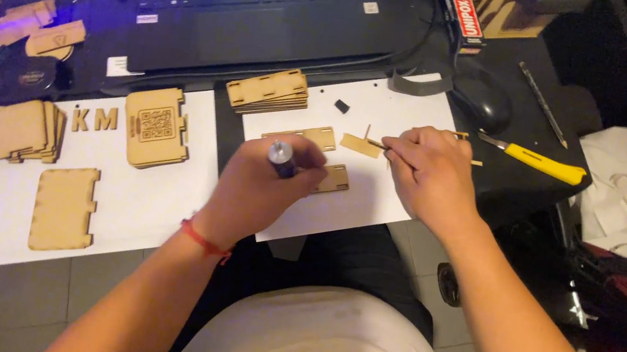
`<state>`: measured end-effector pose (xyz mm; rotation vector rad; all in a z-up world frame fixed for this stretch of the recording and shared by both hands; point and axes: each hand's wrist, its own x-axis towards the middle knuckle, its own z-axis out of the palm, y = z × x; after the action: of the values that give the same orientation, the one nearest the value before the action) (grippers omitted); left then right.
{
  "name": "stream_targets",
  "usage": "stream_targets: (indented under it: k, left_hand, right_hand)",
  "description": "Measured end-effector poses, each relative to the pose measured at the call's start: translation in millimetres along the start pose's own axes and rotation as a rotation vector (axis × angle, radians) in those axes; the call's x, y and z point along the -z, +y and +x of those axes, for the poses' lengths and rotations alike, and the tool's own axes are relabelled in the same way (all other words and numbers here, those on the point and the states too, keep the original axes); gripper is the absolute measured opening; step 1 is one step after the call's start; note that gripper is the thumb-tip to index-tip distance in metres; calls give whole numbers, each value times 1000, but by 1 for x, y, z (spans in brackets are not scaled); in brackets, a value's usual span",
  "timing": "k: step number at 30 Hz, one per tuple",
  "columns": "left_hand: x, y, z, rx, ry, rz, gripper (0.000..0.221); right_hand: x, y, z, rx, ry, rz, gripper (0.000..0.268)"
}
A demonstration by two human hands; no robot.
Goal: Assembling laser-cut wooden box components by applying glue to the joints and fitting the pieces together.
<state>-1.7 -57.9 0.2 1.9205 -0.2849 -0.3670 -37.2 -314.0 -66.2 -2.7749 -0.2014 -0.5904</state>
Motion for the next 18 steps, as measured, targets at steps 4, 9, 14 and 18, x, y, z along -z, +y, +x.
stream_targets:
  k: [4,9,14,18]
  left_hand:
    - [-15,2,6,17,-87,-288,17]
    - [-32,14,17,-28,-159,-218,14]
    - [-47,23,23,-2,-180,-67,21]
    - [-52,10,12,67,-305,-290,20]
  right_hand:
    - [15,-6,1,101,113,33,26]
    - [57,-65,12,88,112,357,29]
    - [57,-82,18,-32,69,619,25]
    - [55,-85,14,-142,99,884,20]
